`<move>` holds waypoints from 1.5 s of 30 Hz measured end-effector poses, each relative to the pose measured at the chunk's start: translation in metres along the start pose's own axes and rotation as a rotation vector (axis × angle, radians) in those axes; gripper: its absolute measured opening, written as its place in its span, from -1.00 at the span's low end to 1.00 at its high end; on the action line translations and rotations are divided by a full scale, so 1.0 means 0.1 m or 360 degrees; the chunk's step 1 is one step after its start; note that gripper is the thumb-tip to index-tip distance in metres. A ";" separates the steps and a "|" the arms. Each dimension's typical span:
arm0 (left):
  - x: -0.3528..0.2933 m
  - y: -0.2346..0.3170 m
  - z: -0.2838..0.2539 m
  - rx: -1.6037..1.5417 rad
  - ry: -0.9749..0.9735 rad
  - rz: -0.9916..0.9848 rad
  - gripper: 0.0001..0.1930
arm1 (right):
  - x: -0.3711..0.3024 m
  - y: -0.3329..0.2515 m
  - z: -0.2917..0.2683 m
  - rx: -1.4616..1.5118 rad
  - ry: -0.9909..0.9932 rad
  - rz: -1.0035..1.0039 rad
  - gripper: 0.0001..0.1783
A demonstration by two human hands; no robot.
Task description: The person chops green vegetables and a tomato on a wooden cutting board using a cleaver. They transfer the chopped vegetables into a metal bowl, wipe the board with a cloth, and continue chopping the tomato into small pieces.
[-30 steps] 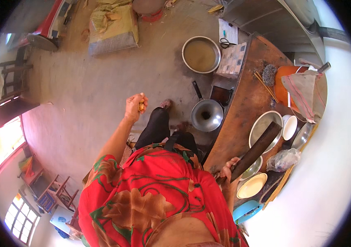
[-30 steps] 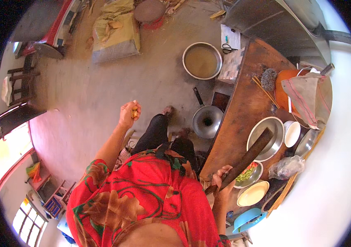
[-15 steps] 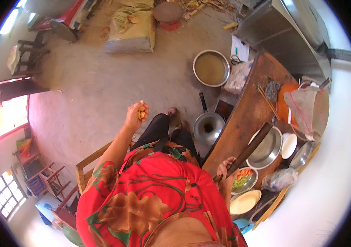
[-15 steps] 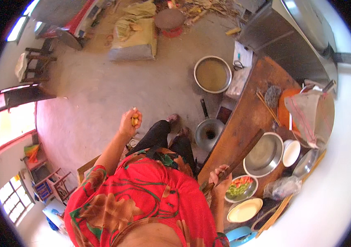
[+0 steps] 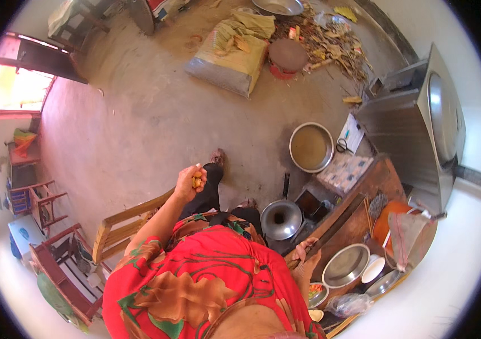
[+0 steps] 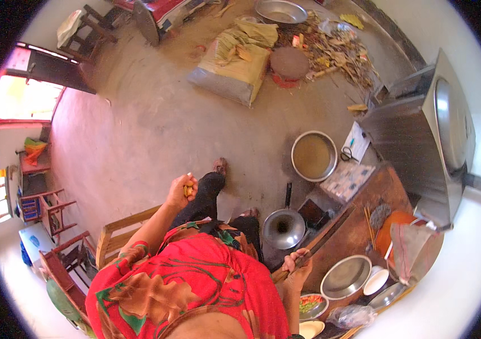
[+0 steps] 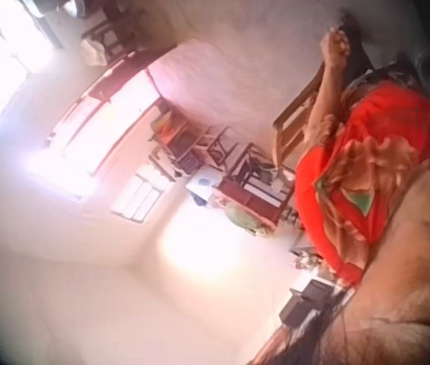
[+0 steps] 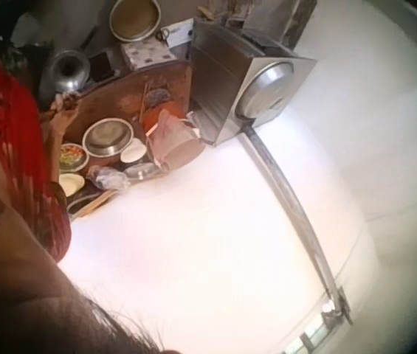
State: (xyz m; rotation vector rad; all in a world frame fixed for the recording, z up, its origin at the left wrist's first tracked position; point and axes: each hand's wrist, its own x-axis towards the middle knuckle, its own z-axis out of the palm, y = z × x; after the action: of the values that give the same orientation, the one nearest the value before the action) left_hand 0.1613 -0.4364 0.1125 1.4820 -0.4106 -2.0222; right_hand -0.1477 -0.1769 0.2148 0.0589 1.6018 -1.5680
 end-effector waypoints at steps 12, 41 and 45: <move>0.87 1.27 -0.49 -0.0331 0.0087 0.0024 -0.70 | 0.56 -0.45 2.04 -0.0271 -0.0215 0.0058 -0.56; 0.81 2.00 -1.06 -0.1604 0.0744 0.0752 -0.69 | 2.31 -0.74 6.53 -0.1145 -0.2038 0.0530 -0.49; 0.91 2.18 -1.50 -0.1822 0.0730 0.0950 -0.70 | 1.82 -0.44 7.37 -0.1148 -0.2230 0.0563 -0.50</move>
State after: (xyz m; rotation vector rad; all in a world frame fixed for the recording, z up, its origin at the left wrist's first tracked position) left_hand 0.3440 -0.6479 0.1168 0.8545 0.4161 -1.0227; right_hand 0.1042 -0.8918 0.2685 -0.8905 0.7943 -0.3712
